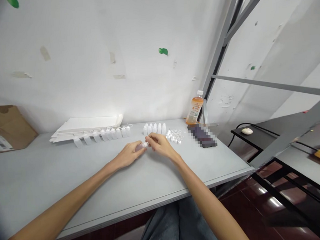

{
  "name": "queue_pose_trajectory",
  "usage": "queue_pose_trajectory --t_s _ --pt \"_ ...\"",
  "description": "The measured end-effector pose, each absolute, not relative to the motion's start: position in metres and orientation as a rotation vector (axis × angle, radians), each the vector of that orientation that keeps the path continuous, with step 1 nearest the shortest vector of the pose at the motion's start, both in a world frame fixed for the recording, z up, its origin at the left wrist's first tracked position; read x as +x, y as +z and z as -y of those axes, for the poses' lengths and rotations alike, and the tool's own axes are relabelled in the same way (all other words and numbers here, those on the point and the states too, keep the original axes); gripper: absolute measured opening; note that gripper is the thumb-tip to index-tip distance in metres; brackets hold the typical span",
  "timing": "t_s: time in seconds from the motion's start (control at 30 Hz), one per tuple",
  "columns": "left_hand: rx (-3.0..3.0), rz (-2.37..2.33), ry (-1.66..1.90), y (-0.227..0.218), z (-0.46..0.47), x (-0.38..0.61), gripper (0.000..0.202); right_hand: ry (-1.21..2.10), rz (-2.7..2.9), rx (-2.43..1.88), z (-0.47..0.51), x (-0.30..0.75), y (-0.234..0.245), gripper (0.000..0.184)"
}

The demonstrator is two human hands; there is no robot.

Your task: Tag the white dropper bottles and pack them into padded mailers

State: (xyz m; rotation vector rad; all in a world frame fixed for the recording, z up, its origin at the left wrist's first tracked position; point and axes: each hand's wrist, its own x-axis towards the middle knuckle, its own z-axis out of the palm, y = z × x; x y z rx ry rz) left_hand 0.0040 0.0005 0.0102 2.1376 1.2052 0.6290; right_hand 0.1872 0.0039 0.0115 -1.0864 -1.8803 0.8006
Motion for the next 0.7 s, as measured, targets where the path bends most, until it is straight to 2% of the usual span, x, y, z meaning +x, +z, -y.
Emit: queue_pose_trajectory --t_s 0.1,0.3,0.53,0.7 --pt "2.122 -1.188 0.652 0.008 -0.002 0.003 0.029 0.92 1.859 -1.046 -0.001 0.192 0.017 0.028" --pt "2.136 -1.196 0.664 0.006 -0.002 0.003 0.029 0.949 1.881 -1.066 -0.002 0.193 0.015 0.023" --pt "2.206 -1.163 0.632 0.01 0.002 0.004 0.026 0.701 2.055 -1.164 -0.001 0.184 0.01 0.046" --pt "2.188 -1.16 0.661 0.007 0.0 0.003 0.027 0.66 2.049 -1.185 0.001 0.183 0.008 0.046"
